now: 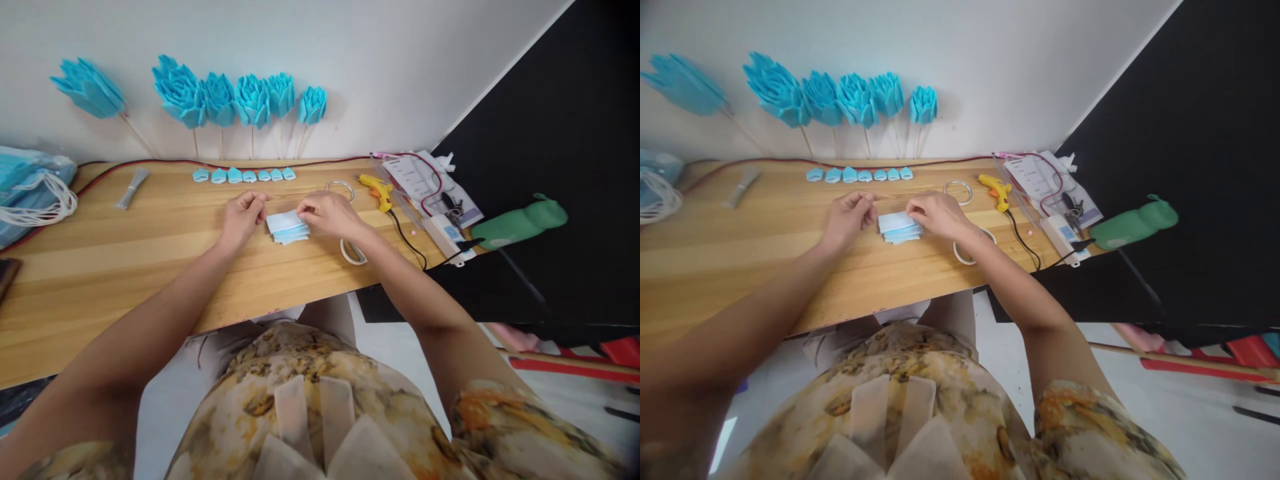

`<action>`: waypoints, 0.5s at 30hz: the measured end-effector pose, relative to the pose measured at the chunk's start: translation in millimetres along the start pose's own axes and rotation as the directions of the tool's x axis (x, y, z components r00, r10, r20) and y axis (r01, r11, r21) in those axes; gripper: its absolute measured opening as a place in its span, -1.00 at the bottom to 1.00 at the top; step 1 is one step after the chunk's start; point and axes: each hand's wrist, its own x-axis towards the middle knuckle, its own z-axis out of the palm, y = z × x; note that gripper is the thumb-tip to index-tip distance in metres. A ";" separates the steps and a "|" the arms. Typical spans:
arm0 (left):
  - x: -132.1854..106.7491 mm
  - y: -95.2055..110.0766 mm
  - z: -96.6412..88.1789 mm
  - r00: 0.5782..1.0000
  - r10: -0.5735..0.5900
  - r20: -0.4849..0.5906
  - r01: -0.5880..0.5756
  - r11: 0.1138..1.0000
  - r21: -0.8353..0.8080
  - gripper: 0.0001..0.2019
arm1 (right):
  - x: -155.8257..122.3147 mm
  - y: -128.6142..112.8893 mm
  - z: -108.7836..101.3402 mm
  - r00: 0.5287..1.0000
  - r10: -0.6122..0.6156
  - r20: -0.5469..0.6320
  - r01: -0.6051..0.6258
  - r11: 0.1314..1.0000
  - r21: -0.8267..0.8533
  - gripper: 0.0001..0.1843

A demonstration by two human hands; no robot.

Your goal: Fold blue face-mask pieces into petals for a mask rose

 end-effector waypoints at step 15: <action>-8.7 1.9 6.7 0.953 0.088 0.288 -0.194 0.912 0.361 -0.78 | -16.9 1.0 18.0 0.997 -0.068 0.047 0.074 0.990 -0.119 -0.83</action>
